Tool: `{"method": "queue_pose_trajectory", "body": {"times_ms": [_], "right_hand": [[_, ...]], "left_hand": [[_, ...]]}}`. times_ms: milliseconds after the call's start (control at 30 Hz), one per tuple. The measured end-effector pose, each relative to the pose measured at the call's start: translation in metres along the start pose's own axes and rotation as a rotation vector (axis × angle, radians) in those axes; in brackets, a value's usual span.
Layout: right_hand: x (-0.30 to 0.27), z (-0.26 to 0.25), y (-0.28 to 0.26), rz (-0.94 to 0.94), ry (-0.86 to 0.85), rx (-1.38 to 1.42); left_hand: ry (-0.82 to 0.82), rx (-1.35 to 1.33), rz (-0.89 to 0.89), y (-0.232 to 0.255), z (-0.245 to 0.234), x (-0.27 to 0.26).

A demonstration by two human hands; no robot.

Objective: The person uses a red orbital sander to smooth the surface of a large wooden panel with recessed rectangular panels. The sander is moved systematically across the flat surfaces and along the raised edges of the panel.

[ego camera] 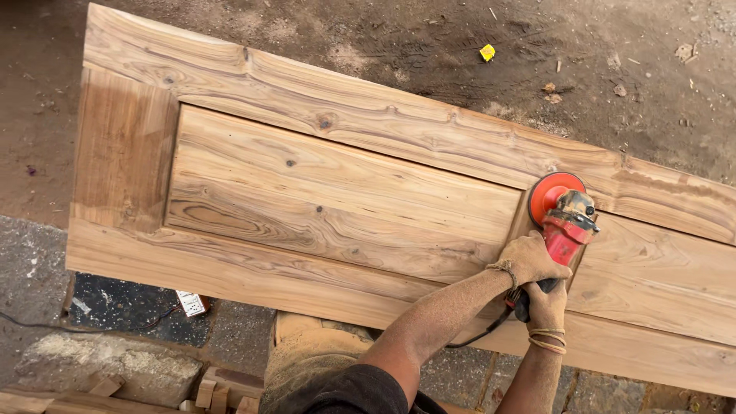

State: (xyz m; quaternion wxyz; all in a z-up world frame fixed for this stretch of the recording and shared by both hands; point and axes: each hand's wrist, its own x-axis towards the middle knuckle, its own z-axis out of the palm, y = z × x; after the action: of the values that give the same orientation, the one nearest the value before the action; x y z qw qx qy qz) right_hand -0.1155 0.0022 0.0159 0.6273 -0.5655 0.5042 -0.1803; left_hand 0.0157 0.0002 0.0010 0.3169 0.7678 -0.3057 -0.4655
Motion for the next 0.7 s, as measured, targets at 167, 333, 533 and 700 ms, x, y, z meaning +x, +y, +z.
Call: {"method": "queue_pose_trajectory", "body": {"times_ms": [167, 333, 533, 700], "right_hand": [[-0.005, 0.077, -0.033, -0.024, -0.073, -0.237], [-0.015, 0.192, -0.069, -0.109, -0.284, -0.425], [-0.045, 0.351, -0.103, -0.211, -0.546, -0.73], [-0.063, 0.456, -0.123, -0.382, -0.743, -0.681]], "left_hand": [[0.086, -0.107, -0.003, -0.032, -0.09, -0.027], [0.276, -0.199, -0.032, -0.081, -0.212, -0.085], [0.59, -0.244, -0.13, -0.165, -0.348, -0.163], [0.786, -0.531, -0.172, -0.231, -0.421, -0.203]]}}
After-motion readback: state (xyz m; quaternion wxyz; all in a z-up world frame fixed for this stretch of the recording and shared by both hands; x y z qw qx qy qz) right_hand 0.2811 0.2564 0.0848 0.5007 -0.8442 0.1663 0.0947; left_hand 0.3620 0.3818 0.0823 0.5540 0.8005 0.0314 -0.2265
